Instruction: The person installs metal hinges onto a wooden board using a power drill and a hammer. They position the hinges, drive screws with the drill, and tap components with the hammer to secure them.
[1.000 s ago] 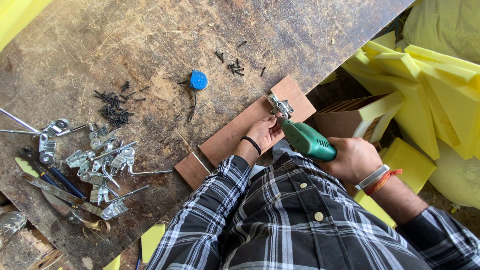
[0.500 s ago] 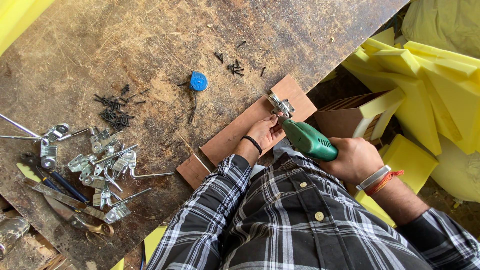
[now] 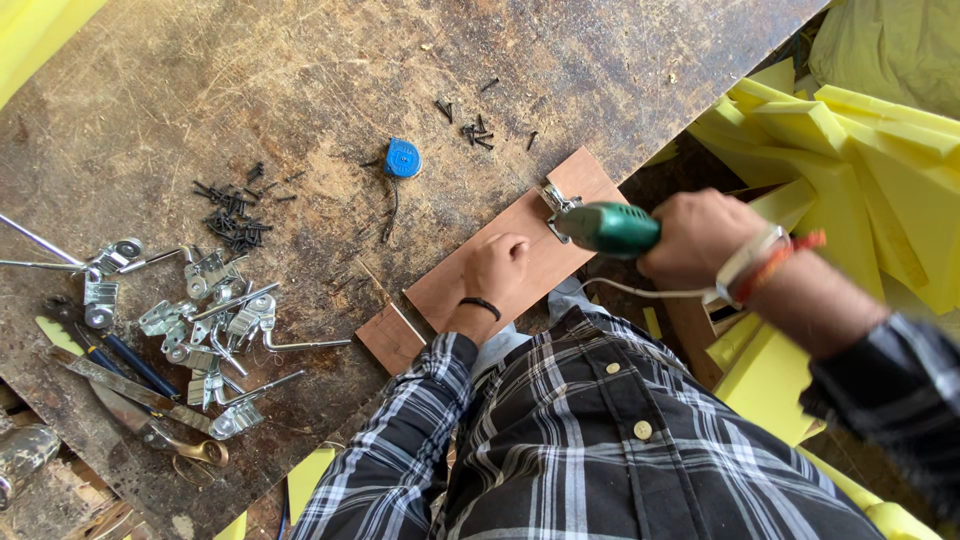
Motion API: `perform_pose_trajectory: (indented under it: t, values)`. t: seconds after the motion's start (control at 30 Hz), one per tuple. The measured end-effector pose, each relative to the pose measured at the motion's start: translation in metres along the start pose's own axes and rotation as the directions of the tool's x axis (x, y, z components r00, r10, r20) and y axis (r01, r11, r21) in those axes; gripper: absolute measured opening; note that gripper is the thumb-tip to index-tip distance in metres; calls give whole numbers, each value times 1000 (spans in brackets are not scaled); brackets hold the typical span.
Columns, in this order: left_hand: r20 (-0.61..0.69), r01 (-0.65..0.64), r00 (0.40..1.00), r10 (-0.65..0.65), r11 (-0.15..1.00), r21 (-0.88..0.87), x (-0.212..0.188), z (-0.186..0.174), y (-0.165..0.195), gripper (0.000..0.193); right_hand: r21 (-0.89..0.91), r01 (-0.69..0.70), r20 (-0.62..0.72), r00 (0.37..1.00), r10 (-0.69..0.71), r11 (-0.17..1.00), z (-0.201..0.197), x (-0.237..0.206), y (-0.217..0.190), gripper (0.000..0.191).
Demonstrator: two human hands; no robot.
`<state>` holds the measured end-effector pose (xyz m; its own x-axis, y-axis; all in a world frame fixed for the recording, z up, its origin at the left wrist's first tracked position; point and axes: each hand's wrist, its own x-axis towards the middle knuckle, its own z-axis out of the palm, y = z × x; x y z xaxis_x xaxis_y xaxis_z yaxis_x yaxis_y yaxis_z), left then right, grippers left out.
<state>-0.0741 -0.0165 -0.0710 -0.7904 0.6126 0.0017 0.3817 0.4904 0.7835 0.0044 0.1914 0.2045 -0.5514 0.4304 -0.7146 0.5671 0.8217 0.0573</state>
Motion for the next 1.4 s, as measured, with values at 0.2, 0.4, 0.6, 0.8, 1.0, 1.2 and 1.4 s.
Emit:
perform_pose_trajectory:
  t: [0.2, 0.4, 0.6, 0.8, 1.0, 1.2, 1.4]
  values:
    - [333, -189, 937, 103, 953, 237, -21, -31, 15, 54, -141, 98, -4, 995, -100, 985, -20, 15, -10, 33]
    - [108, -282, 954, 278, 719, 636, -55, 6, 24, 66, -122, 0, 107, 994, 13, 993, -25, 21, -10, 28]
    - [260, -355, 932, 254, 787, 504, -76, 29, 6, 43, 33, 73, 117, 990, -77, 997, -26, 19, -6, 25]
    - [165, -313, 949, 267, 836, 450, -112, 42, 4, 42, -180, 114, 109, 989, -96, 977, -17, -5, -7, 33]
    - [141, -302, 953, 267, 844, 443, -111, 47, -7, 49, -286, 241, 28, 969, -244, 927, -9, -3, -4, 41]
    - [155, -321, 947, 281, 846, 425, -105, 37, -11, 54, -412, 310, 77, 949, -306, 857, -12, 17, -13, 34]
    - [178, -302, 952, 247, 839, 452, -101, 31, -2, 63, -474, 337, 53, 933, -356, 813, -15, 20, -13, 35]
